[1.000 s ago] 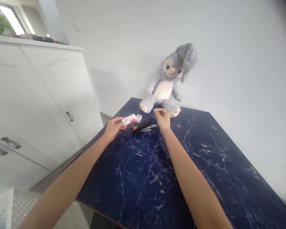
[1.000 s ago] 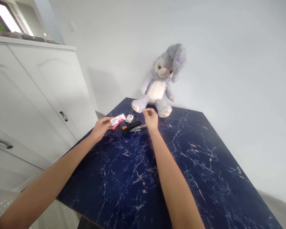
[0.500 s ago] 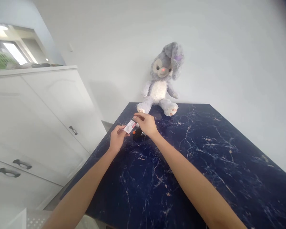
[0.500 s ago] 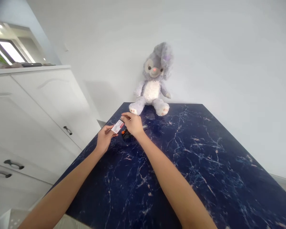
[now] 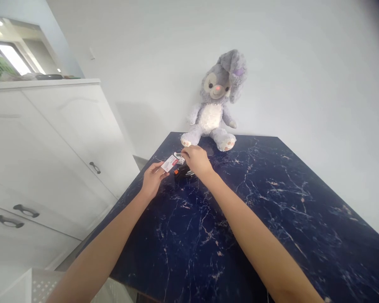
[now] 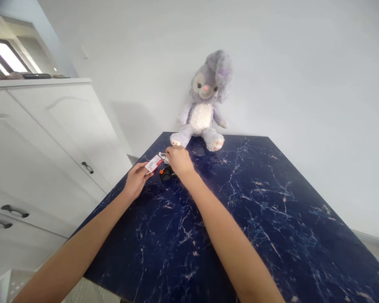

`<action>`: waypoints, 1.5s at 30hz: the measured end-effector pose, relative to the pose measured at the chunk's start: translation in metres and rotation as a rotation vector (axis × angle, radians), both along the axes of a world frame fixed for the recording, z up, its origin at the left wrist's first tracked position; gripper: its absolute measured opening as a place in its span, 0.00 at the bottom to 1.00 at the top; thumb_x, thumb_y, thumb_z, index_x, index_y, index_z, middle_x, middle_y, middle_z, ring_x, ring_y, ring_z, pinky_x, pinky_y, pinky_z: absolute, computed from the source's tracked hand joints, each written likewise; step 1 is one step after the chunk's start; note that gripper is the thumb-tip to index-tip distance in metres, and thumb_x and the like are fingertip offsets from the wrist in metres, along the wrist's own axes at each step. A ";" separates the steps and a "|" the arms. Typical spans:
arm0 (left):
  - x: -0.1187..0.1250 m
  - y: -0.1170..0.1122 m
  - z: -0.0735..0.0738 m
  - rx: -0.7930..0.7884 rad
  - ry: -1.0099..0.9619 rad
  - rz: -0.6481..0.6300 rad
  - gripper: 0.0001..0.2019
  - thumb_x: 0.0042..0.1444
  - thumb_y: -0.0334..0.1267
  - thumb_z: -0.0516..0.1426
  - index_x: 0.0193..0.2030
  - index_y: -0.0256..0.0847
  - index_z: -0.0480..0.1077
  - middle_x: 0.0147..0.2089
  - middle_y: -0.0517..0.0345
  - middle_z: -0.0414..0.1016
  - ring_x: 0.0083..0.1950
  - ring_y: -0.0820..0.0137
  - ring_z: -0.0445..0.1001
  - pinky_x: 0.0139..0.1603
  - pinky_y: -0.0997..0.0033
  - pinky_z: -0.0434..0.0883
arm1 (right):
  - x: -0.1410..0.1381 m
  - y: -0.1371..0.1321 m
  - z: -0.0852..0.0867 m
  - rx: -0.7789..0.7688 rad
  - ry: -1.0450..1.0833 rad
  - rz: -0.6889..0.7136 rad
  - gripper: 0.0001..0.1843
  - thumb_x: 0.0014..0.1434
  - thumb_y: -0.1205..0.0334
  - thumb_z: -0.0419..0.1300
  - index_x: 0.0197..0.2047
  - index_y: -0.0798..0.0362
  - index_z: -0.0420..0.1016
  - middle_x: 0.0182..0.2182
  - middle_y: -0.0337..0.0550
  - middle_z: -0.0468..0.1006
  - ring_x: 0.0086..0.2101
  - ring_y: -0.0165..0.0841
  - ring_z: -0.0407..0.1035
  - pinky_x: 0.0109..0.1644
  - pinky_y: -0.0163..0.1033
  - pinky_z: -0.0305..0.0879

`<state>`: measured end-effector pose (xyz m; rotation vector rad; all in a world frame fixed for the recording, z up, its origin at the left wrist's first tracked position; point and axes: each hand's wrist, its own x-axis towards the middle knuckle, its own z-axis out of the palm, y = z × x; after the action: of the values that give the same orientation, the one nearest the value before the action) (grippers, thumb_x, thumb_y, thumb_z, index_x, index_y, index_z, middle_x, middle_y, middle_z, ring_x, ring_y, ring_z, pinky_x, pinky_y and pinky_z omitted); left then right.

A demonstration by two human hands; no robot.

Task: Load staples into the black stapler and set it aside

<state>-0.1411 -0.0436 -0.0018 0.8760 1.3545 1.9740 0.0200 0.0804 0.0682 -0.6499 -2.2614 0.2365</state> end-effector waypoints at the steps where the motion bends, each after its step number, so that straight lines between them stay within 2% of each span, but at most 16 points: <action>1: -0.002 0.000 -0.001 -0.011 0.009 -0.007 0.17 0.47 0.47 0.71 0.40 0.40 0.77 0.50 0.52 0.78 0.49 0.64 0.78 0.45 0.66 0.78 | 0.001 0.001 0.001 0.018 -0.042 0.019 0.11 0.68 0.65 0.56 0.38 0.52 0.81 0.37 0.49 0.80 0.41 0.39 0.72 0.46 0.40 0.64; 5: -0.005 0.000 -0.001 -0.038 0.039 -0.024 0.20 0.45 0.49 0.71 0.41 0.40 0.79 0.50 0.51 0.79 0.46 0.64 0.78 0.44 0.64 0.78 | 0.001 -0.003 0.005 0.028 -0.168 0.100 0.11 0.68 0.66 0.56 0.40 0.53 0.81 0.38 0.50 0.79 0.41 0.39 0.72 0.47 0.39 0.64; 8: -0.005 0.001 -0.001 -0.023 0.019 -0.034 0.20 0.44 0.49 0.72 0.41 0.40 0.79 0.48 0.51 0.80 0.46 0.63 0.79 0.44 0.63 0.78 | -0.001 -0.008 0.004 -0.031 -0.115 0.093 0.09 0.66 0.66 0.57 0.38 0.52 0.80 0.37 0.47 0.79 0.39 0.37 0.72 0.46 0.38 0.65; 11: -0.005 0.001 0.001 -0.008 -0.045 -0.033 0.19 0.45 0.46 0.72 0.41 0.40 0.79 0.49 0.51 0.80 0.47 0.63 0.79 0.46 0.63 0.78 | -0.004 -0.009 -0.001 -0.234 0.085 0.095 0.05 0.62 0.62 0.63 0.41 0.50 0.79 0.38 0.42 0.81 0.36 0.34 0.74 0.44 0.38 0.68; 13: -0.004 -0.001 0.005 -0.011 -0.081 -0.056 0.18 0.46 0.44 0.72 0.43 0.41 0.79 0.50 0.51 0.80 0.50 0.61 0.79 0.49 0.62 0.78 | -0.006 -0.008 -0.006 -0.421 0.188 0.124 0.08 0.59 0.58 0.66 0.42 0.50 0.79 0.37 0.40 0.83 0.35 0.33 0.76 0.43 0.38 0.70; 15: -0.003 -0.004 0.009 -0.014 -0.088 -0.134 0.18 0.49 0.42 0.70 0.46 0.42 0.79 0.54 0.50 0.79 0.55 0.58 0.77 0.55 0.58 0.77 | -0.008 -0.005 -0.011 -0.545 0.266 0.149 0.09 0.58 0.57 0.67 0.41 0.50 0.79 0.36 0.39 0.84 0.36 0.34 0.78 0.44 0.38 0.72; 17: -0.002 -0.007 0.014 0.000 -0.088 -0.234 0.18 0.53 0.44 0.67 0.50 0.42 0.78 0.57 0.48 0.78 0.60 0.55 0.75 0.60 0.53 0.74 | -0.009 -0.004 -0.015 -0.582 0.338 0.157 0.07 0.59 0.58 0.65 0.40 0.50 0.81 0.37 0.40 0.84 0.37 0.34 0.79 0.45 0.39 0.73; 19: 0.000 -0.009 0.017 0.017 -0.082 -0.283 0.19 0.56 0.45 0.65 0.52 0.42 0.78 0.58 0.46 0.78 0.62 0.54 0.74 0.62 0.50 0.73 | -0.011 -0.004 -0.018 -0.592 0.386 0.160 0.07 0.60 0.59 0.63 0.41 0.49 0.82 0.39 0.39 0.85 0.38 0.35 0.79 0.46 0.40 0.73; 26: 0.002 -0.005 0.012 0.000 -0.042 -0.201 0.19 0.51 0.40 0.69 0.50 0.42 0.79 0.57 0.50 0.78 0.57 0.58 0.77 0.59 0.56 0.75 | -0.009 -0.005 -0.019 -0.597 0.360 0.117 0.07 0.59 0.60 0.63 0.38 0.47 0.83 0.37 0.37 0.85 0.38 0.37 0.79 0.48 0.42 0.73; 29: 0.002 -0.004 0.010 0.017 -0.045 -0.197 0.19 0.51 0.40 0.70 0.51 0.42 0.79 0.56 0.50 0.78 0.56 0.60 0.77 0.59 0.57 0.75 | -0.005 -0.010 -0.014 -0.479 0.291 0.125 0.09 0.61 0.62 0.61 0.40 0.47 0.83 0.37 0.38 0.85 0.38 0.36 0.79 0.49 0.41 0.72; 32: 0.000 -0.003 0.009 0.023 -0.041 -0.182 0.20 0.51 0.40 0.70 0.51 0.42 0.78 0.55 0.50 0.78 0.57 0.60 0.77 0.60 0.56 0.75 | -0.003 -0.016 -0.011 -0.320 0.192 0.158 0.12 0.62 0.65 0.59 0.44 0.47 0.83 0.41 0.40 0.84 0.41 0.37 0.77 0.51 0.42 0.70; 37: -0.003 -0.001 0.007 0.031 -0.046 -0.151 0.20 0.49 0.41 0.70 0.50 0.42 0.78 0.54 0.51 0.79 0.55 0.61 0.77 0.58 0.57 0.75 | -0.008 -0.018 -0.010 -0.345 0.120 0.234 0.15 0.63 0.63 0.59 0.51 0.49 0.79 0.47 0.43 0.81 0.42 0.35 0.75 0.52 0.40 0.69; 39: -0.006 0.001 0.006 0.042 -0.012 -0.097 0.21 0.51 0.43 0.69 0.51 0.42 0.77 0.55 0.51 0.78 0.55 0.61 0.77 0.58 0.58 0.75 | -0.008 -0.013 -0.012 -0.338 0.140 0.164 0.15 0.64 0.62 0.58 0.53 0.51 0.78 0.49 0.46 0.80 0.44 0.36 0.75 0.53 0.40 0.68; 41: -0.012 0.001 0.004 -0.001 0.085 0.030 0.21 0.53 0.45 0.67 0.53 0.42 0.76 0.55 0.51 0.78 0.53 0.62 0.78 0.57 0.59 0.75 | -0.005 -0.004 -0.016 -0.296 0.198 0.014 0.16 0.65 0.61 0.57 0.53 0.54 0.76 0.49 0.50 0.79 0.45 0.38 0.74 0.54 0.42 0.67; 43: -0.019 0.000 0.002 -0.136 0.276 0.163 0.21 0.55 0.48 0.65 0.53 0.42 0.77 0.51 0.52 0.80 0.48 0.62 0.80 0.54 0.59 0.76 | 0.005 0.006 -0.026 -0.231 0.226 -0.164 0.15 0.66 0.61 0.53 0.52 0.56 0.75 0.47 0.53 0.78 0.45 0.40 0.73 0.53 0.43 0.66; 45: -0.023 -0.001 0.000 -0.286 0.518 0.220 0.17 0.56 0.48 0.63 0.49 0.42 0.78 0.47 0.52 0.81 0.45 0.61 0.80 0.52 0.58 0.75 | 0.019 0.016 -0.039 -0.183 0.179 -0.331 0.16 0.68 0.60 0.50 0.51 0.57 0.74 0.47 0.55 0.77 0.46 0.42 0.71 0.53 0.44 0.65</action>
<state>-0.1636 -0.0448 -0.0019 1.1878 2.0445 1.7016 0.0388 0.0966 0.0291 -1.0442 -1.9404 0.3263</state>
